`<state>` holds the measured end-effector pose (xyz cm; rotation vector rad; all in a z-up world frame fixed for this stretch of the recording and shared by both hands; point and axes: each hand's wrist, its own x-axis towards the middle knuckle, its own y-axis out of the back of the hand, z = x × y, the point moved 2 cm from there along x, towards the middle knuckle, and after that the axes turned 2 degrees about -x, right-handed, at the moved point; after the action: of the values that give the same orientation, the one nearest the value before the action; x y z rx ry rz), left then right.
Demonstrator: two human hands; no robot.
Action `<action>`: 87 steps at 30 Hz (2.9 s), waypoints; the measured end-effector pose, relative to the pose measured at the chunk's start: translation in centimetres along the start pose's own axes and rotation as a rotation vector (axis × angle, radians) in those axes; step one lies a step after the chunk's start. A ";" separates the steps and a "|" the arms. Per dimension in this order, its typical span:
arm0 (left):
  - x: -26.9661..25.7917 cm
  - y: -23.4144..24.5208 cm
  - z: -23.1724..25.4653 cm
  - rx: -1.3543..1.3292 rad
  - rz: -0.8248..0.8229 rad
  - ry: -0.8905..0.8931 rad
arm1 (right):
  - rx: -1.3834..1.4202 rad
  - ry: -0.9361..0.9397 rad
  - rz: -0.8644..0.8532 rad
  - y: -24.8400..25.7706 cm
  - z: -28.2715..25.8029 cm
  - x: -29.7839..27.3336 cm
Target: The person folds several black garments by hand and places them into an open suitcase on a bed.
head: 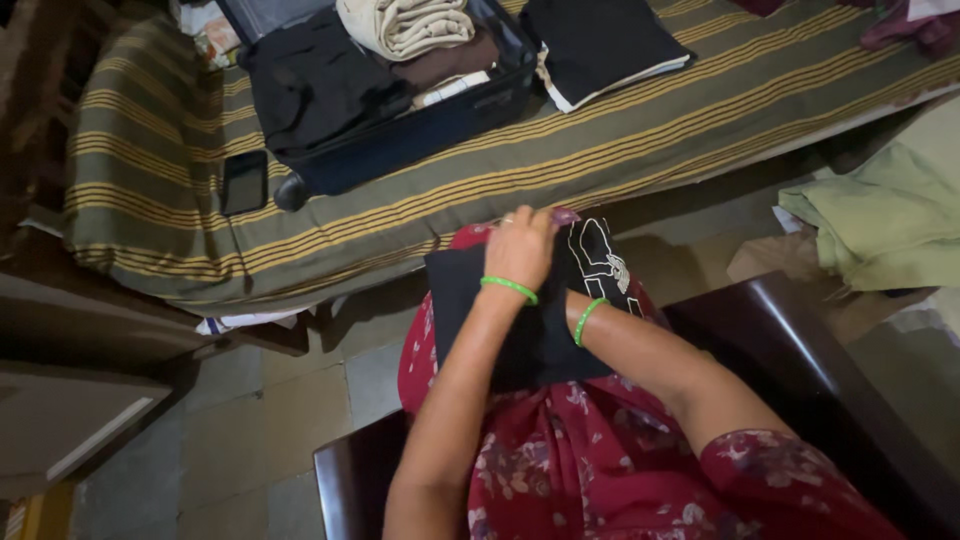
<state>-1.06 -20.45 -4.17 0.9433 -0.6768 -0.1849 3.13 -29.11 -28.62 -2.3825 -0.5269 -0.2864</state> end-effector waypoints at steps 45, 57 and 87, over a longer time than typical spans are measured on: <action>-16.1 5.6 -18.4 -0.691 -0.811 1.015 | -1.126 -0.280 -0.369 -6.5 -2.7 -4.2; -17.3 5.8 -15.4 -0.990 -0.810 0.843 | -1.393 -0.186 -0.036 -14.3 -11.5 -3.2; -12.1 -5.1 6.0 -0.068 -0.462 -0.147 | -1.226 -0.246 0.476 3.6 -14.3 5.6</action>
<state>-13.48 -22.39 -11.34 1.0170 -0.5740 -0.6872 8.80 -39.31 -18.03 -3.6463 0.2543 -0.0865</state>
